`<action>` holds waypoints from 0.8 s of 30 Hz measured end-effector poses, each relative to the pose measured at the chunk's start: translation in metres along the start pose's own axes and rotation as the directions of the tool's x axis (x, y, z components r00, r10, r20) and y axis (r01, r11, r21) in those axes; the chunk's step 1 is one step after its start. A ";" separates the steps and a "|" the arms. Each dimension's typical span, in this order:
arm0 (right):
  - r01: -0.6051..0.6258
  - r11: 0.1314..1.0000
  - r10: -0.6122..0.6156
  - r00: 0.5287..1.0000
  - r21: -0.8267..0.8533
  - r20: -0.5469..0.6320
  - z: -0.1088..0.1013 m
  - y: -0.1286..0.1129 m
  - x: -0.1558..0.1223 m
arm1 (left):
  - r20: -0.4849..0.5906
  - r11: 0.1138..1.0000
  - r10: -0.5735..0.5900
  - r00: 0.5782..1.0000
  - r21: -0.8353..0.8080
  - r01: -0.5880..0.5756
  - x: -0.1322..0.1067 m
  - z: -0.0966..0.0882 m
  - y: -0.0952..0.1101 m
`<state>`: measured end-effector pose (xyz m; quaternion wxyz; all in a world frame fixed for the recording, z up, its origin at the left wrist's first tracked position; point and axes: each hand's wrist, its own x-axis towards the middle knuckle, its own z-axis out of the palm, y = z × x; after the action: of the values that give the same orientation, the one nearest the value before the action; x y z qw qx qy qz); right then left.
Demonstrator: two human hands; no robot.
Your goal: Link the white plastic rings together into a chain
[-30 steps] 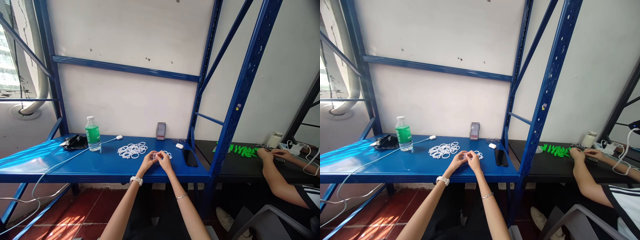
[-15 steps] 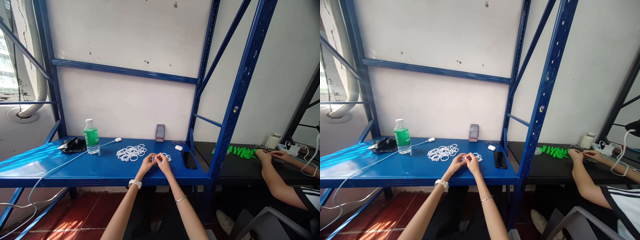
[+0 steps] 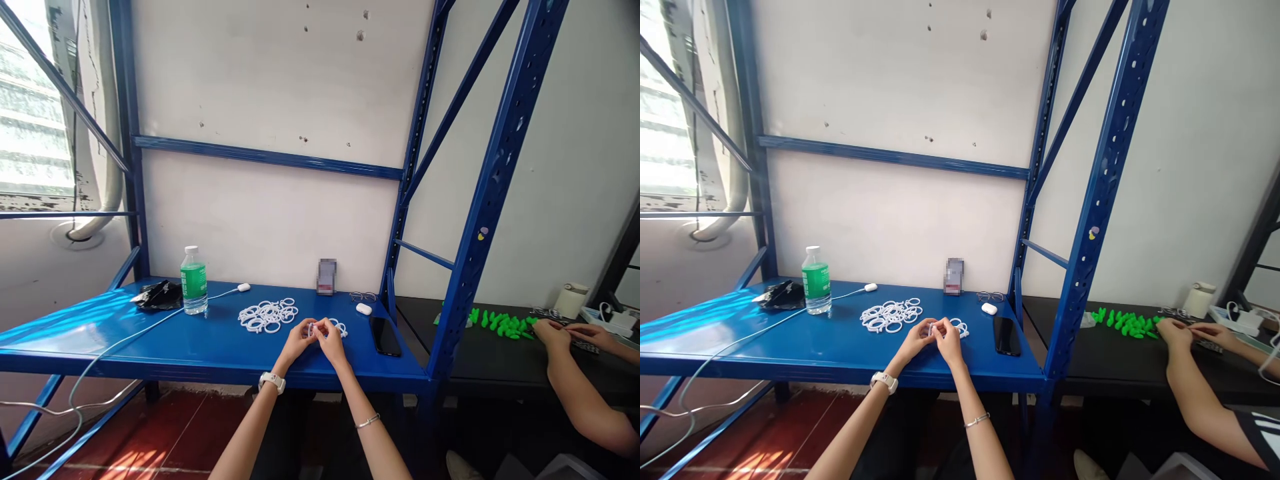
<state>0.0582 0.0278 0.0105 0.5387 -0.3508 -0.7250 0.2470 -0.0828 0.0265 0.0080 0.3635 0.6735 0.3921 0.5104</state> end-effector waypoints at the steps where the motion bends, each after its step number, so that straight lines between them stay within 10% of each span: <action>1: 0.003 1.000 -0.003 1.000 -0.002 -0.003 0.000 0.000 0.000 | 0.000 1.000 0.003 1.000 -0.004 -0.003 0.000 0.000 0.000; 24: 0.037 0.997 -0.038 0.999 -0.074 -0.008 0.000 -0.011 -0.002 | 0.006 0.998 -0.026 1.000 -0.065 0.026 0.002 -0.002 -0.004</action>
<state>0.0563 0.0192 0.0171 0.5334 -0.3581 -0.7375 0.2081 -0.0851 0.0299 0.0054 0.3930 0.6573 0.3831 0.5165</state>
